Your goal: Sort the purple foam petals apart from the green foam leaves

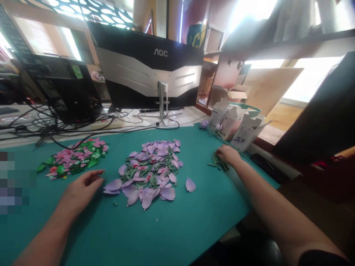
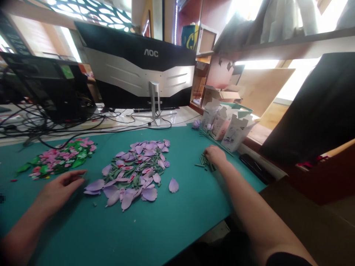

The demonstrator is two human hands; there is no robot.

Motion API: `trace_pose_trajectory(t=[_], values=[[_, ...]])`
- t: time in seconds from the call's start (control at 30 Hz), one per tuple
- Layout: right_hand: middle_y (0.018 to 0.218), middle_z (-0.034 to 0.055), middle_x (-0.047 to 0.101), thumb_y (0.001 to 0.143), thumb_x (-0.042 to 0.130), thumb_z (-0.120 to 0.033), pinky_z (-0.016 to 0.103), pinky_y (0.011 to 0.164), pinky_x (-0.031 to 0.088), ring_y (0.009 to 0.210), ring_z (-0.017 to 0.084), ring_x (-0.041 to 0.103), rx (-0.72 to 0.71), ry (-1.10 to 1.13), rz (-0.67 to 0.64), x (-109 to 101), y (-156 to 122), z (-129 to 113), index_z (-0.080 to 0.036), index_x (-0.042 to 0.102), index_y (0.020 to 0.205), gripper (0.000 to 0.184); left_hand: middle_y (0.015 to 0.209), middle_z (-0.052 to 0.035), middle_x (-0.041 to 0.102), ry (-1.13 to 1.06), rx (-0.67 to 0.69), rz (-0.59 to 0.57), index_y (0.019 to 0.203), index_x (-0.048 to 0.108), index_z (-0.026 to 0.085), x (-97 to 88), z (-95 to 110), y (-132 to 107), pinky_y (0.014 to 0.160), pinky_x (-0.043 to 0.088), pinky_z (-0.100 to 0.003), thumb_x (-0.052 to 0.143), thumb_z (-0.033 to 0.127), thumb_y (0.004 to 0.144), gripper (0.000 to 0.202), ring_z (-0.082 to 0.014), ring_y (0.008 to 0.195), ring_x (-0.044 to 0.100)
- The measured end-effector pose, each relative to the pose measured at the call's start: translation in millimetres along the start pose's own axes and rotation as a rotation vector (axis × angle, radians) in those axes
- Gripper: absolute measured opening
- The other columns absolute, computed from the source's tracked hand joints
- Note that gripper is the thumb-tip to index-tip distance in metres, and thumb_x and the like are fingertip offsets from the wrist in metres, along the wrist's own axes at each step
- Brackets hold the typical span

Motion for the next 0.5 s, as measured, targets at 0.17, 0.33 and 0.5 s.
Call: trace_pose_trajectory(t=[0.17, 0.33, 0.5], values=[[0.104, 0.0125, 0.068, 0.088, 0.052, -0.019, 0.029, 0.077, 0.045, 0.096, 0.023, 0.063, -0.036, -0.045, -0.034, 1.4, 1.4, -3.1, -0.021, 0.078, 0.098, 0.027, 0.087, 0.0039, 0.071, -0.001, -0.009, 0.008, 0.100, 0.068, 0.033, 1.7, 1.5, 0.0, 0.078, 0.051, -0.039, 0.062, 0.052, 0.065, 0.041, -0.0280, 0.091, 0.066], [0.103, 0.0113, 0.069, 0.086, 0.053, -0.018, 0.029, 0.076, 0.045, 0.095, 0.023, 0.063, -0.039, -0.066, -0.060, 1.6, 3.8, 0.5, -0.021, 0.077, 0.096, 0.026, 0.089, 0.0028, 0.070, 0.010, 0.007, -0.004, 0.106, 0.068, 0.031, 2.4, 2.7, -0.8, 0.079, 0.051, -0.038, 0.060, 0.053, 0.066, 0.047, -0.0266, 0.090, 0.065], [0.103, 0.0121, 0.068, 0.091, 0.050, -0.024, 0.031, 0.083, 0.045, 0.098, 0.024, 0.062, -0.107, -0.038, -0.036, -3.2, -2.2, -8.3, -0.019, 0.074, 0.103, 0.027, 0.093, -0.0042, 0.070, -0.032, 0.040, -0.020, 0.112, 0.069, 0.021, 3.6, 7.5, -7.4, 0.077, 0.049, -0.033, 0.061, 0.048, 0.068, 0.052, -0.0241, 0.085, 0.065]])
Point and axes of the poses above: each hand's wrist, its own y-axis towards the middle knuckle, its own x-axis out of the palm, z = x × y, the point moved 3 cm from there along y, towards the middle knuckle
